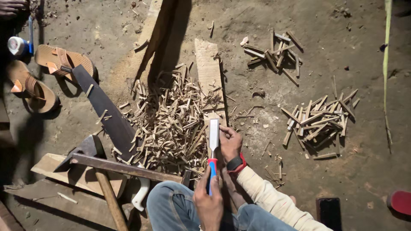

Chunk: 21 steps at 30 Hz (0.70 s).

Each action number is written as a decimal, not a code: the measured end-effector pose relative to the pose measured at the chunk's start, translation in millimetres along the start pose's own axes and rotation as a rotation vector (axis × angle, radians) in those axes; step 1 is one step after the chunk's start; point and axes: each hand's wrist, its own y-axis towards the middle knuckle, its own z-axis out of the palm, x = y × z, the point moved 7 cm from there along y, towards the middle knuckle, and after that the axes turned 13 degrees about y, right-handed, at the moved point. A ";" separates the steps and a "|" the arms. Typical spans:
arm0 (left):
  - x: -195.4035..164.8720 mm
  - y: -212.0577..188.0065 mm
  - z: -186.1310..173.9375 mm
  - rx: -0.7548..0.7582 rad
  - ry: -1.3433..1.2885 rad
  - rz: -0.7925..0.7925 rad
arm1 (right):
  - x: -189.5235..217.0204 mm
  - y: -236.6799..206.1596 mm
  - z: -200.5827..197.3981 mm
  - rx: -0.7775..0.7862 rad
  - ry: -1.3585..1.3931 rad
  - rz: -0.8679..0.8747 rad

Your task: The person sits on the floor and uses a chisel to carve a long wooden plank. They repeatedly apply glue from a small bottle to the plank and continue carving, producing wood shavings that accumulate on the ground.

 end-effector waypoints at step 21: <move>-34.4 26.1 14.7 -0.114 0.100 0.049 | -0.7 4.8 6.2 0.002 -0.024 0.005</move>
